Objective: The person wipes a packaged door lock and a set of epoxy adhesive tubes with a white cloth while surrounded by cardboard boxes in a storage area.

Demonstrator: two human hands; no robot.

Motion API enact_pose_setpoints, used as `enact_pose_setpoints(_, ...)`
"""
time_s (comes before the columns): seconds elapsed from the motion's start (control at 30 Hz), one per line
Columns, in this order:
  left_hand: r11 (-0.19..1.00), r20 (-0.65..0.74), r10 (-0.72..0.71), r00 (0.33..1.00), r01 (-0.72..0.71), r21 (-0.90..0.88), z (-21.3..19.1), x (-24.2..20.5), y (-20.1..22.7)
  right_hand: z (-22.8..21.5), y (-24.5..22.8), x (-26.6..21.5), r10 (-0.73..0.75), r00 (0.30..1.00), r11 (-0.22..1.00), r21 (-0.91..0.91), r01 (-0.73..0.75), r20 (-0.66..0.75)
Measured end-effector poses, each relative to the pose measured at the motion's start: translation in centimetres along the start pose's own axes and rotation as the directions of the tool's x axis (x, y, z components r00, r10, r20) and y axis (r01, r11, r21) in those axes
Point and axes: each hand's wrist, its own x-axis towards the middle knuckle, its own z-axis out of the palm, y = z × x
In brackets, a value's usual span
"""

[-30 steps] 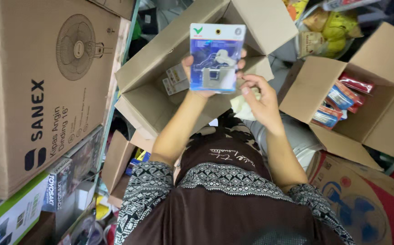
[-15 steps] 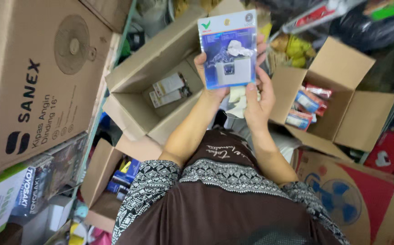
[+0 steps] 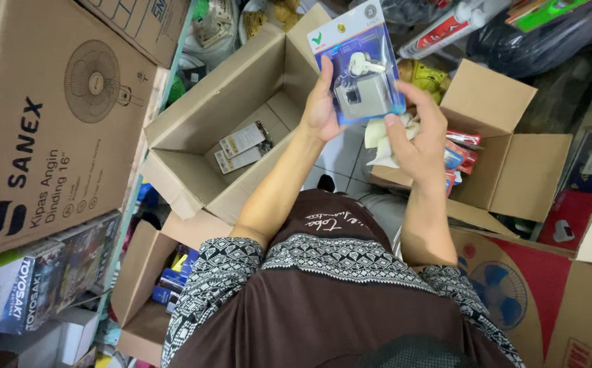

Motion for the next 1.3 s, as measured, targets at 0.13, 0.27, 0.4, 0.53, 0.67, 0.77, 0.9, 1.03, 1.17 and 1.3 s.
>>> enact_pose_setpoints(0.13,0.999,-0.028,-0.029,0.999,0.029,0.021,0.4,-0.6,0.2,-1.7,-1.7,0.9,-0.146,0.976,0.985,-0.071,0.159,0.159)
enact_pose_setpoints(0.27,0.993,0.022,-0.107,0.994,0.108,-0.04,0.3,-1.5,-0.1,-4.0,-2.1,2.4,-0.031,0.938,0.999,0.02,0.026,0.345)
enact_pose_setpoints(0.4,0.987,-0.019,-0.154,0.988,0.153,-0.044,-0.2,-2.0,-0.2,-5.1,-3.7,3.1,0.008,0.931,0.999,-0.035,0.005,0.366)
enact_pose_setpoints(0.53,0.985,-0.063,-0.171,0.983,0.172,0.008,-0.3,-2.0,-0.8,-5.0,-4.2,4.1,-0.119,0.903,0.932,-0.266,0.245,0.412)
enact_pose_setpoints(0.67,0.979,-0.087,-0.177,0.98,0.185,0.089,0.4,-2.1,-0.3,-4.7,-3.5,4.5,-0.138,0.876,0.922,-0.264,0.285,0.463)
enact_pose_setpoints(0.77,0.975,-0.095,-0.183,0.979,0.193,0.111,1.2,-2.4,0.2,-4.7,-3.0,4.4,-0.086,0.86,0.95,-0.218,0.223,0.503)
enact_pose_setpoints(0.9,0.965,-0.141,-0.195,0.971,0.215,0.149,1.9,-2.6,0.5,-4.6,-2.0,4.2,-0.029,0.847,0.966,-0.202,0.16,0.53)
enact_pose_setpoints(1.03,0.963,-0.182,-0.212,0.96,0.237,0.127,1.8,-2.2,0.6,-4.1,-1.3,4.1,-0.014,0.858,0.956,-0.244,0.162,0.513)
enact_pose_setpoints(1.17,0.966,-0.178,-0.219,0.959,0.239,0.096,1.3,-2.1,0.7,-3.7,-0.8,3.5,0.011,0.912,0.983,-0.171,0.065,0.41)
enact_pose_setpoints(1.3,0.974,-0.074,-0.194,0.978,0.201,0.107,0.7,-2.3,1.2,-1.3,0.2,2.2,0.168,0.977,0.942,0.27,-0.197,0.128)
